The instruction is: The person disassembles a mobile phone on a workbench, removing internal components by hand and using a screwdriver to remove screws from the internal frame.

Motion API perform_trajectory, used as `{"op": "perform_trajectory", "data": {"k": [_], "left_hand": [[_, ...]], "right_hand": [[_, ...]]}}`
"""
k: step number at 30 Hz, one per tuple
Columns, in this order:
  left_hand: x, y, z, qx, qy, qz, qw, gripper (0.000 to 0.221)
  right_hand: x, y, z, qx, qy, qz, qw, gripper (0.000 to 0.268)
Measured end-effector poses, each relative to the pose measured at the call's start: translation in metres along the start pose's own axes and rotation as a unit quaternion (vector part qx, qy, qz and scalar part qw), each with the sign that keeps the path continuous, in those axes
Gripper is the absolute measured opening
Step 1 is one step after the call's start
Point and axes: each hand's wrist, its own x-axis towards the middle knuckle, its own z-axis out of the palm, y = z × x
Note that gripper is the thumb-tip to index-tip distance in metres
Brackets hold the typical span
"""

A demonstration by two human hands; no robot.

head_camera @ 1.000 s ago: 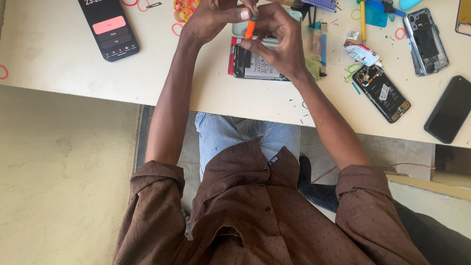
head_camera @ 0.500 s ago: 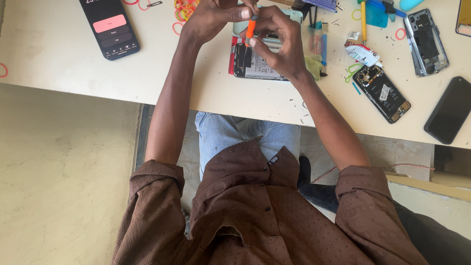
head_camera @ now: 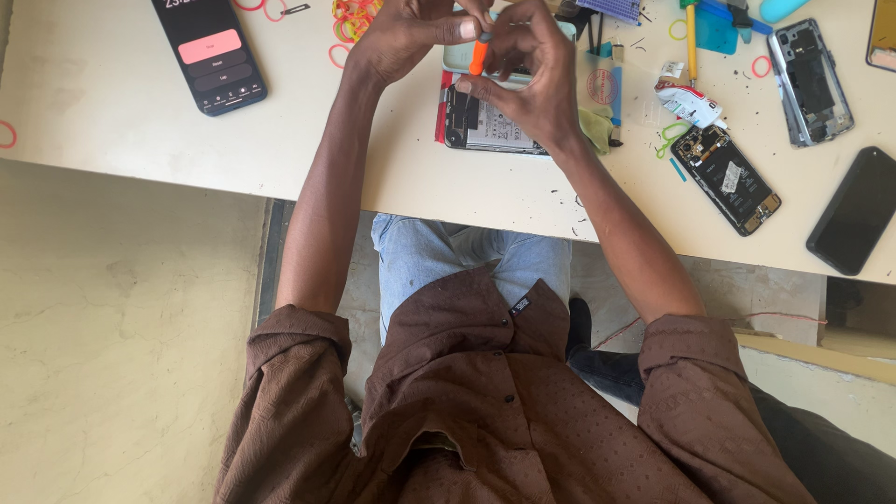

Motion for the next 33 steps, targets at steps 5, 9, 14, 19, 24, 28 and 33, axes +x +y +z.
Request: {"op": "perform_trajectory", "data": {"k": [5, 9, 14, 19, 24, 28, 33], "left_hand": [[0.0042, 0.0004, 0.0028, 0.007, -0.009, 0.022, 1.0, 0.017], [0.0024, 0.0036, 0.004, -0.015, -0.005, 0.001, 1.0, 0.016], [0.0057, 0.0057, 0.0081, -0.006, -0.002, -0.003, 1.0, 0.016], [0.0058, 0.0053, 0.0087, -0.016, 0.004, 0.007, 1.0, 0.015], [0.0069, 0.0044, 0.008, -0.038, 0.008, -0.004, 0.999, 0.015], [0.0035, 0.0034, 0.0085, -0.032, 0.006, -0.001, 0.999, 0.014], [0.0049, 0.0016, 0.0067, -0.042, 0.01, -0.009, 0.999, 0.013]], "right_hand": [[-0.0036, 0.0027, -0.0036, 0.064, -0.065, -0.021, 0.996, 0.043], [-0.0023, 0.004, -0.001, 0.01, -0.009, 0.028, 1.0, 0.053], [-0.004, 0.0012, -0.0057, 0.049, -0.056, -0.028, 0.997, 0.042], [-0.0035, 0.0033, -0.0008, -0.013, 0.004, 0.004, 1.0, 0.051], [-0.0039, 0.0051, -0.0048, 0.023, -0.028, -0.03, 0.999, 0.041], [-0.0046, 0.0062, -0.0024, -0.018, 0.011, -0.007, 1.0, 0.052], [-0.0062, 0.0053, -0.0053, 0.008, -0.02, -0.037, 0.999, 0.042]]}}
